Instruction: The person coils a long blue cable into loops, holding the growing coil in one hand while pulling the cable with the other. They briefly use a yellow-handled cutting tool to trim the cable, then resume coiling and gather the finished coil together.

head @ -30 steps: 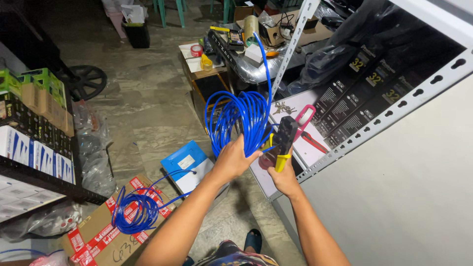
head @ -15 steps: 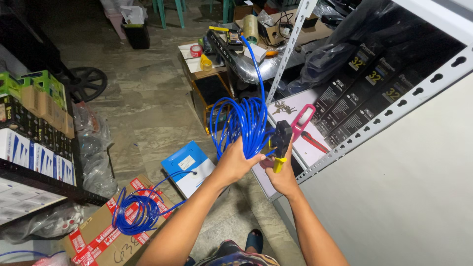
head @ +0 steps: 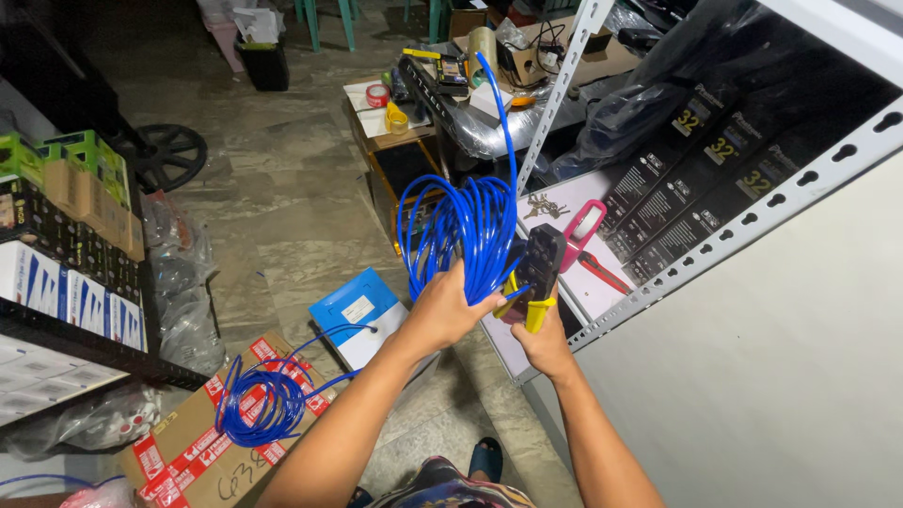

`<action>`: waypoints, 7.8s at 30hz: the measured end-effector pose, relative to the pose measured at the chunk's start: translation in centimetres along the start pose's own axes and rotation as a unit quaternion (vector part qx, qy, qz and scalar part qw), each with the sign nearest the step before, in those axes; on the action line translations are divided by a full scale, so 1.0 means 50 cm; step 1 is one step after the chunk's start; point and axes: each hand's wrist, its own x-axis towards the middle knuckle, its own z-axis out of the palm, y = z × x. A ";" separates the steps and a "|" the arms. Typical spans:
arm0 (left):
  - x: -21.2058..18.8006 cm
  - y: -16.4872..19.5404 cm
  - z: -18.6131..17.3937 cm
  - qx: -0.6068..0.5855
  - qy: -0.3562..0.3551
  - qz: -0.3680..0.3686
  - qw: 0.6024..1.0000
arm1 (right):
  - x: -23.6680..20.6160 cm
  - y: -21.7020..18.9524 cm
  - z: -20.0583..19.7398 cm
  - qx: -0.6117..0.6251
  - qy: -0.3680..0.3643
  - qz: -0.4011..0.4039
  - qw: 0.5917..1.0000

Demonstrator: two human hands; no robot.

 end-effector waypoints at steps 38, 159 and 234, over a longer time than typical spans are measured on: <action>0.020 -0.009 0.006 0.018 -0.010 0.034 0.999 | -0.005 -0.062 0.045 0.052 0.037 0.010 0.998; 0.143 -0.293 -0.102 -0.352 0.026 -0.164 0.921 | 0.068 0.175 0.103 -0.024 0.021 0.069 0.997; 0.139 -0.325 -0.089 -0.342 -0.194 -0.166 0.904 | 0.177 -0.071 0.084 -0.248 -0.153 -0.137 0.947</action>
